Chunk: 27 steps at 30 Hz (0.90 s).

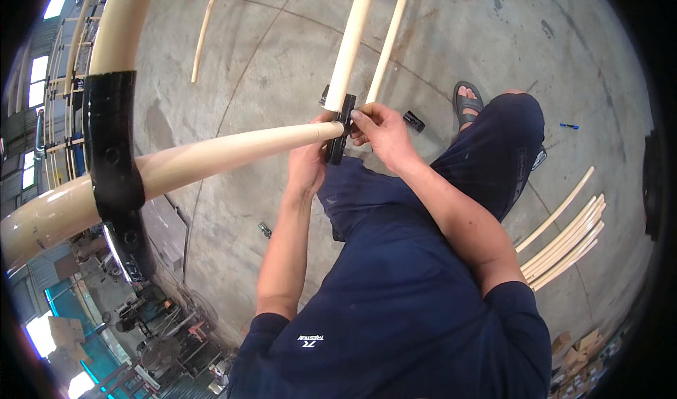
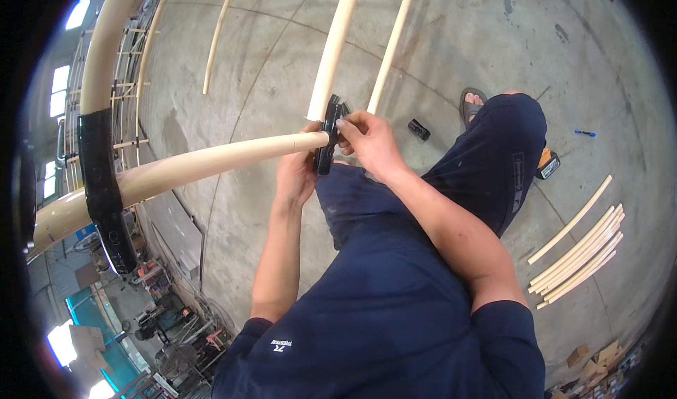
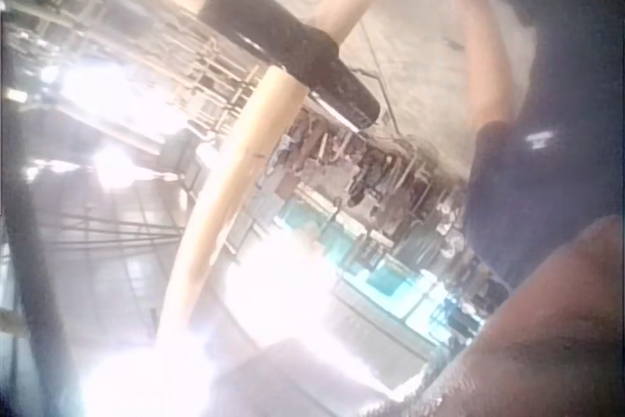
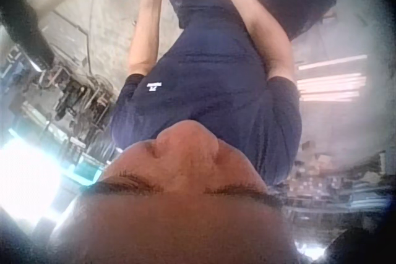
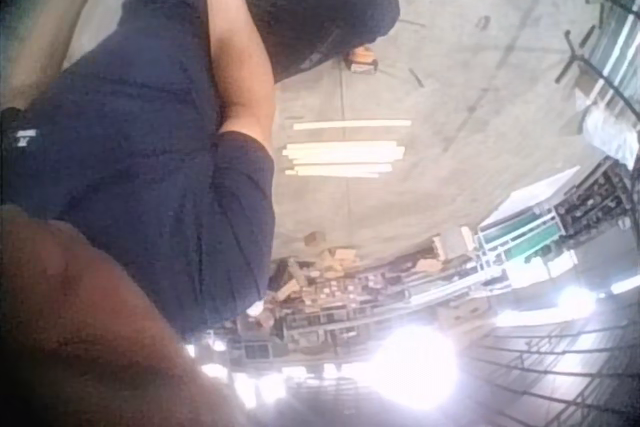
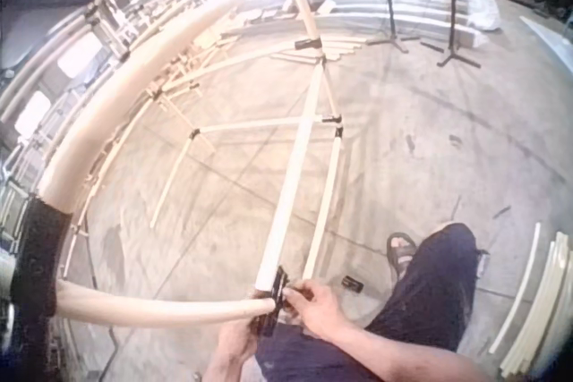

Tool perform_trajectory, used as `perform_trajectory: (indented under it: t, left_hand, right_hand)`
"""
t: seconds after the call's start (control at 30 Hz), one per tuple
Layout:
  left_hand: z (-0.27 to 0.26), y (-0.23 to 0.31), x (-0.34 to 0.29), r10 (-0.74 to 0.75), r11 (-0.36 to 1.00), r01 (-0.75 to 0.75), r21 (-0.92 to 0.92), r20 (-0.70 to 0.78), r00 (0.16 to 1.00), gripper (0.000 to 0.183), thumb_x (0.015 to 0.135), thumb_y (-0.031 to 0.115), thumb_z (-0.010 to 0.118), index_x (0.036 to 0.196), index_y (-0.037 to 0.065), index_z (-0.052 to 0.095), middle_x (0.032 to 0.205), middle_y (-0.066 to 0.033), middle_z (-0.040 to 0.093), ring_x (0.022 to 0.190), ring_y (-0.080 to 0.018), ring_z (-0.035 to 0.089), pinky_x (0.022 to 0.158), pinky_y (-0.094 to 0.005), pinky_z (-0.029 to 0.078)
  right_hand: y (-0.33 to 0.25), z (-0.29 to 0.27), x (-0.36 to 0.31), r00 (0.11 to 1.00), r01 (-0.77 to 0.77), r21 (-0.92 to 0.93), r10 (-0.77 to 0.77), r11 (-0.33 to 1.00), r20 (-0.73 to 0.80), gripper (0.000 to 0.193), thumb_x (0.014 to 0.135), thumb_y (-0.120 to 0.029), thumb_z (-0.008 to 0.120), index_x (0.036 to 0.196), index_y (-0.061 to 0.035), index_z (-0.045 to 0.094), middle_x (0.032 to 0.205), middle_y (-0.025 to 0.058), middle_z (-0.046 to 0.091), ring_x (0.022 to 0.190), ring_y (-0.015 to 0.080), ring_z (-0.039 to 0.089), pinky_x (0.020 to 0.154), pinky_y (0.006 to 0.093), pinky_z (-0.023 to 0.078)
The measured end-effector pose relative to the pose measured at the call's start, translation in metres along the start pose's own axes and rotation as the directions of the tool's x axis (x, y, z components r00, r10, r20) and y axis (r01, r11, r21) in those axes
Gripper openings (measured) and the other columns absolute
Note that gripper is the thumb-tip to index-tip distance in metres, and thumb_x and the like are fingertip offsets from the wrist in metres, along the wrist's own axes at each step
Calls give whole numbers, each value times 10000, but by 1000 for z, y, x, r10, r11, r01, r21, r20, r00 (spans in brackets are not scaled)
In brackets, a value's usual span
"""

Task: The person connects wooden poles using plastic joints, securing them with an electric drill, and picks up additional joints from the floor.

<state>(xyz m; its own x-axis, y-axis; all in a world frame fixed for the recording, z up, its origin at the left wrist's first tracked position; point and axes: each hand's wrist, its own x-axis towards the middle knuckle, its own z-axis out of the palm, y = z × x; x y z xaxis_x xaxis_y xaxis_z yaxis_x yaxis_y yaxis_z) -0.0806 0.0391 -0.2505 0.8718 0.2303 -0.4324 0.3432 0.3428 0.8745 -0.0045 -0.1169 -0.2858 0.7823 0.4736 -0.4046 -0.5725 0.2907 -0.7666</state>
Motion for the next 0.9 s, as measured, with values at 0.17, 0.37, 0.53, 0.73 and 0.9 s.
perform_trajectory:
  t: [0.17,0.37,0.53,0.73,0.9]
  left_hand:
    - [-12,19,16,-163,987,160,34,131,978,467,1028,384,617,1308,12,590,1073,-51,670,931,-129,631,784,-302,542]
    - [-6,28,20,-165,984,154,87,134,977,345,999,352,673,1157,46,658,971,-25,690,841,-116,653,716,-299,566]
    - [-11,25,27,-128,992,127,12,69,989,224,977,232,711,1102,50,670,935,-53,724,761,-128,701,616,-283,602]
    - [-22,29,47,-238,969,225,97,153,959,243,973,147,701,1185,30,674,951,-50,737,769,-114,701,616,-254,564]
    - [-16,33,43,-206,974,193,115,111,972,261,990,179,688,1195,19,678,956,-48,735,772,-107,684,647,-248,557]
  right_hand:
    - [2,0,-8,1000,-21,6,21,1000,-17,196,997,-155,665,981,40,644,830,74,686,704,110,647,587,263,558]
    - [1,14,-25,990,31,7,-30,999,-138,189,975,-108,675,992,79,656,837,103,682,720,127,659,560,286,620]
    - [0,20,-26,979,50,-84,-65,995,-191,151,965,-67,660,1004,79,667,846,96,688,754,120,671,560,265,589]
    - [15,12,-28,983,112,50,-104,992,-151,152,974,-67,647,1030,72,671,874,94,697,788,126,677,598,260,584]
    - [10,11,-27,988,52,99,-37,994,-151,238,997,-105,642,1176,51,629,906,83,681,832,141,682,608,264,578]
